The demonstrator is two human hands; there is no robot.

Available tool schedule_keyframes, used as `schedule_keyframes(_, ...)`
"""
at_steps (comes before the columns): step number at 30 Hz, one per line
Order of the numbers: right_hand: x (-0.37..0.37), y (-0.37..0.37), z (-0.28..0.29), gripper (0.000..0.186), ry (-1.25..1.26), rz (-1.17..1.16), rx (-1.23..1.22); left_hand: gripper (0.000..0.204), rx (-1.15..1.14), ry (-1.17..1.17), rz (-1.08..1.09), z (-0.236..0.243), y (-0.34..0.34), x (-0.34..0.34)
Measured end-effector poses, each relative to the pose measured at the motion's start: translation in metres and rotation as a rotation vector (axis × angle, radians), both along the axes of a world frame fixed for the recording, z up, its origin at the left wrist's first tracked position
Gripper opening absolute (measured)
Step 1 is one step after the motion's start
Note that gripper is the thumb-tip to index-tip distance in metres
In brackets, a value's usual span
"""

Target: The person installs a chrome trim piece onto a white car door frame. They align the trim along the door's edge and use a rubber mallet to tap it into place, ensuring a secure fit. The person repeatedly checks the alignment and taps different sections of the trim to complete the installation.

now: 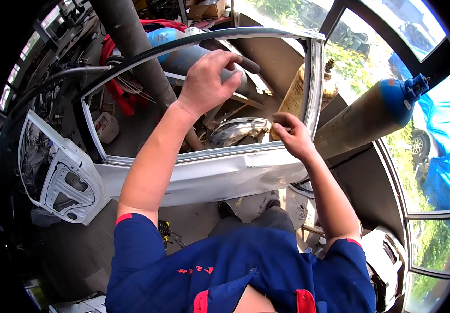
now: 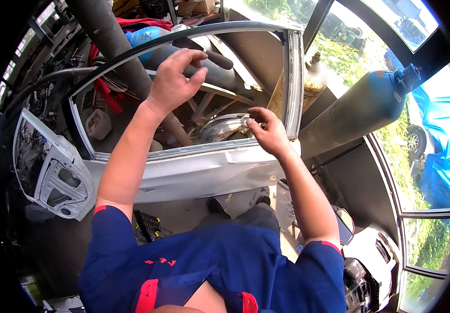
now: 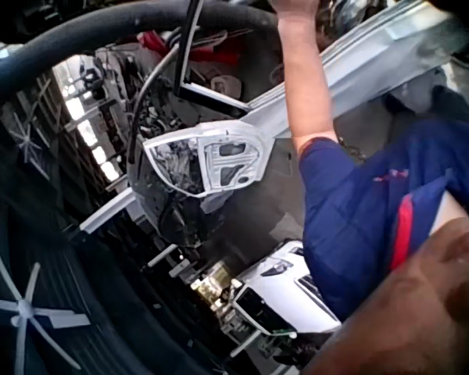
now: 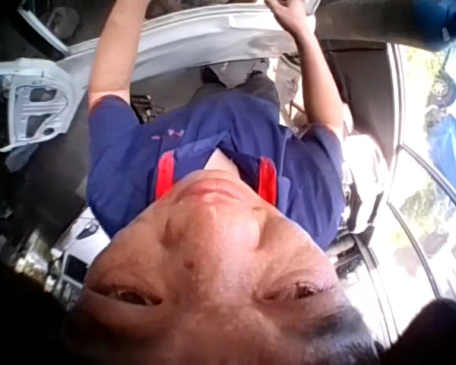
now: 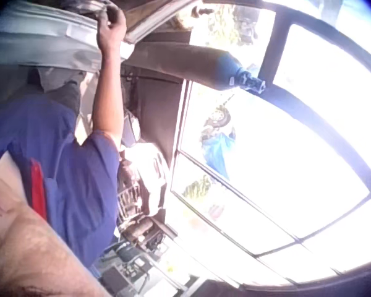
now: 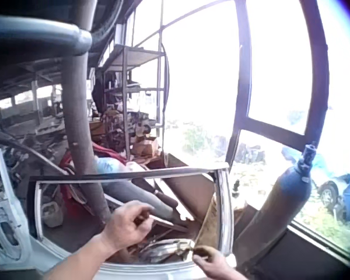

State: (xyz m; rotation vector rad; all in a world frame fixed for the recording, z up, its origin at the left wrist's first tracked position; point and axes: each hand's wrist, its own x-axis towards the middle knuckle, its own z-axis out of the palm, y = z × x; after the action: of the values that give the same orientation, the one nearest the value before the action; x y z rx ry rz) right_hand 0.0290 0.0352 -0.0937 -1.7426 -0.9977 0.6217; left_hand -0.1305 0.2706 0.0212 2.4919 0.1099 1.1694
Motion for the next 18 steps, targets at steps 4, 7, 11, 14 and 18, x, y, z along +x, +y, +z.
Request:
schedule_keyframes(4, 0.040, 0.074, 0.037, 0.067, -0.387, -0.086, 0.061, 0.044, 0.358, 0.035, 0.186, 0.023, 0.018, 0.108)
schedule_keyframes(7, 0.051, 0.135, 0.045, 0.070, -0.454, -0.020, 0.123, 0.055, 0.526, 0.199, 0.377, 0.026, 0.023, 0.155)
schedule_keyframes(11, 0.049, 0.168, 0.058, 0.066, -0.178, 0.353, 0.146, 0.047, 0.484, 0.400, 0.416, 0.020, 0.040, 0.186)
schedule_keyframes(14, 0.057, 0.174, 0.050, 0.062, -0.198, 0.395, 0.229, 0.039, 0.486, 0.522, 0.409, 0.042, 0.029, 0.198)
schedule_keyframes(18, 0.057, 0.177, 0.054, 0.054, -0.043, 0.535, 0.289, 0.031, 0.779, 0.378, 0.313, 0.028, 0.039, 0.192)
